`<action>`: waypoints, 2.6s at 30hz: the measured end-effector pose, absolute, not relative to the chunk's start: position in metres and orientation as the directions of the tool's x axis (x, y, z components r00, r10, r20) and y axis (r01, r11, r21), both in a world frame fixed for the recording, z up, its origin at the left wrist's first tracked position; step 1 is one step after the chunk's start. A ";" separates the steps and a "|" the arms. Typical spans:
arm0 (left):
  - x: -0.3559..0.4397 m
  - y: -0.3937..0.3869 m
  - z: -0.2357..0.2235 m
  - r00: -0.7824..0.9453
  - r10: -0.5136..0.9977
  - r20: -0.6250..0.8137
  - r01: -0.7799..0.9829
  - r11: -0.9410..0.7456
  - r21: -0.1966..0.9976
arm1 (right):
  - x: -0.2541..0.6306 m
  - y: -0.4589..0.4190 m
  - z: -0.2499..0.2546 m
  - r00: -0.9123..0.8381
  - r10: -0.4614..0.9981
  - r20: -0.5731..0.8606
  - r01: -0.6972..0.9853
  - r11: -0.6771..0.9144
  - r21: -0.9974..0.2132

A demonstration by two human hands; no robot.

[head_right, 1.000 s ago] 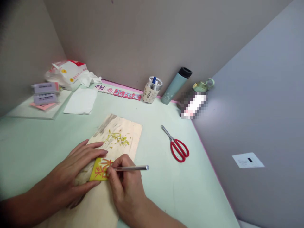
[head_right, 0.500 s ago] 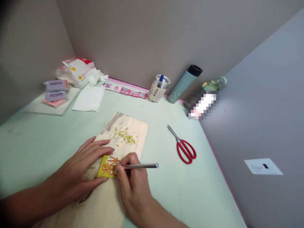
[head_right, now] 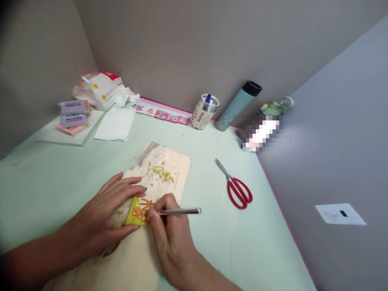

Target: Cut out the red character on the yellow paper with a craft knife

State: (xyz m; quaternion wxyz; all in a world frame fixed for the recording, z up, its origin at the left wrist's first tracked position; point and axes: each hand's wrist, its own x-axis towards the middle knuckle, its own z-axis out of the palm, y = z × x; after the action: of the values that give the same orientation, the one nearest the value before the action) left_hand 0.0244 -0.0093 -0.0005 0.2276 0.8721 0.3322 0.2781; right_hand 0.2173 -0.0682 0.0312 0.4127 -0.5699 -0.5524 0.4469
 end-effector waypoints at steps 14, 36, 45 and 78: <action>0.024 -0.009 -0.001 0.605 0.720 0.341 0.456 -0.664 0.593 | 0.217 -0.068 0.035 -0.021 0.997 -0.073 0.278 -0.064 -0.958; 0.022 -0.008 -0.001 0.608 0.717 0.341 0.459 -0.667 0.586 | 0.217 -0.068 0.040 -0.041 0.995 -0.089 0.306 -0.072 -0.949; 0.022 -0.008 0.000 0.614 0.703 0.359 0.467 -0.690 0.553 | 0.218 -0.067 0.036 -0.023 0.999 -0.039 0.289 -0.031 -0.957; 0.023 -0.012 0.007 0.635 0.688 0.350 0.387 -0.676 0.627 | 0.218 -0.074 0.034 0.005 0.993 -0.121 0.156 -0.120 -0.980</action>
State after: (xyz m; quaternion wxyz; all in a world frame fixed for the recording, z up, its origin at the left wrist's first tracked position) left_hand 0.0235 -0.0123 0.0070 0.2566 0.8671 0.3100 0.2936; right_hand 0.2184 -0.0738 0.0339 0.4270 -0.5657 -0.5076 0.4899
